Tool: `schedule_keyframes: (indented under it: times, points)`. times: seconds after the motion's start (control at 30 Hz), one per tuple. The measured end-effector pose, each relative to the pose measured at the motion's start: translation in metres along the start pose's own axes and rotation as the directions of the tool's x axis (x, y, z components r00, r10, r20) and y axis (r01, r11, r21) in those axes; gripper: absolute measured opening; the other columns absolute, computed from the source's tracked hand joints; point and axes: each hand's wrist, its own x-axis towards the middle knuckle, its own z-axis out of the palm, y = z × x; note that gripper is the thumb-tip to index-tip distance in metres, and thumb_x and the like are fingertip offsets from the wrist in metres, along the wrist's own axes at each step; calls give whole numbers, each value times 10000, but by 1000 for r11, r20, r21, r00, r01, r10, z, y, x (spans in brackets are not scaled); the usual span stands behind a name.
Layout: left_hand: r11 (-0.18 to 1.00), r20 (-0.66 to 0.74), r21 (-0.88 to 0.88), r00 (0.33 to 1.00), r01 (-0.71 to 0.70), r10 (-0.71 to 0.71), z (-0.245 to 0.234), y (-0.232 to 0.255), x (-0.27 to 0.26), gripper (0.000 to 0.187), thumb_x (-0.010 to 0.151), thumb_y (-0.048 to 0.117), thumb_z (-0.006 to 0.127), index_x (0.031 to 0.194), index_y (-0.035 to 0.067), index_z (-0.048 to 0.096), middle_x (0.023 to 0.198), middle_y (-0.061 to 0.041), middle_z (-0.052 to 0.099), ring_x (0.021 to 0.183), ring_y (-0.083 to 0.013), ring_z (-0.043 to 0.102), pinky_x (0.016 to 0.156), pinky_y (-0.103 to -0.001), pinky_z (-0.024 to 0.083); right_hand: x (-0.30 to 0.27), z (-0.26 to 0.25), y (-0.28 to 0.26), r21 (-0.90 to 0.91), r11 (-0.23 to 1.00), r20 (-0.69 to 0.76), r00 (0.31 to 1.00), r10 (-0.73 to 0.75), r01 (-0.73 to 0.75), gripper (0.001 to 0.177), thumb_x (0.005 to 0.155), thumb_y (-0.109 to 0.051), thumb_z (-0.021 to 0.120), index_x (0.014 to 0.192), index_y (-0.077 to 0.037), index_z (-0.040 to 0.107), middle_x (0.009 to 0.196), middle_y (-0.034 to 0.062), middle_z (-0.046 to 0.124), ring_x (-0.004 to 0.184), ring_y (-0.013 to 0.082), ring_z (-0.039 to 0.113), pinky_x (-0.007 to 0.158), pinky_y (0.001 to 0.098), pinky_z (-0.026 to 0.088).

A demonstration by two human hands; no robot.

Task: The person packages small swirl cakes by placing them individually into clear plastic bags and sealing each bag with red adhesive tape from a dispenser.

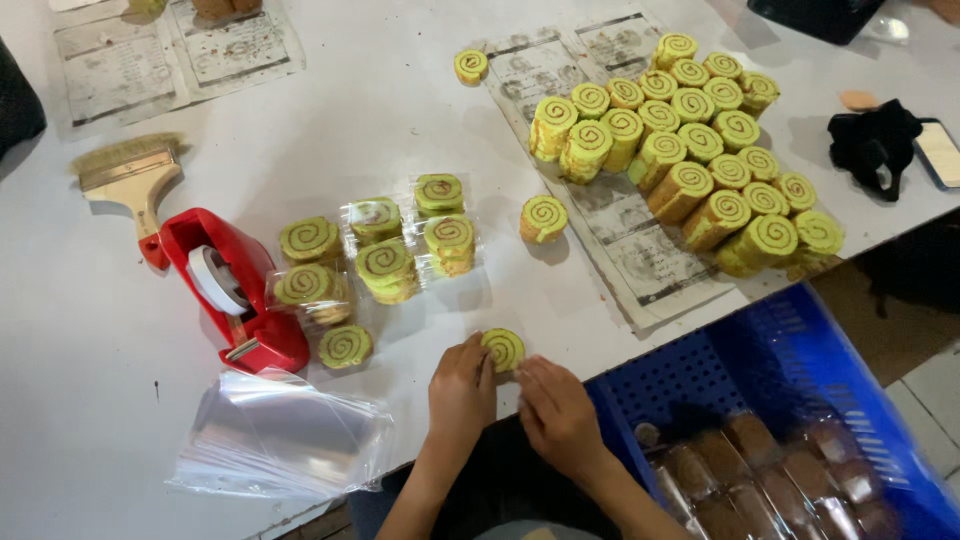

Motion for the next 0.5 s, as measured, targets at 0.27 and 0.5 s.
schedule_keyframes:
  times: [0.27,0.5]
  points:
    - [997,24,-3,997,74,-73,4,-12,6,131,853,111,633,972,71,672,923,-112,691,838,-295,638,722,-393,516,-15,26,11,-181,983,239,971,15,29,496,959,-293,526,1386,-47,469,1462,161,443,1369,312,413,1134,506,263]
    - [961,153,-7,950,277,-273,1,-12,21,33,792,158,642,796,128,654,794,-26,670,770,-241,619,682,-371,485,-12,34,0,-303,953,219,972,80,-10,542,969,-417,450,1368,-51,464,1456,196,423,1379,374,373,1118,512,275]
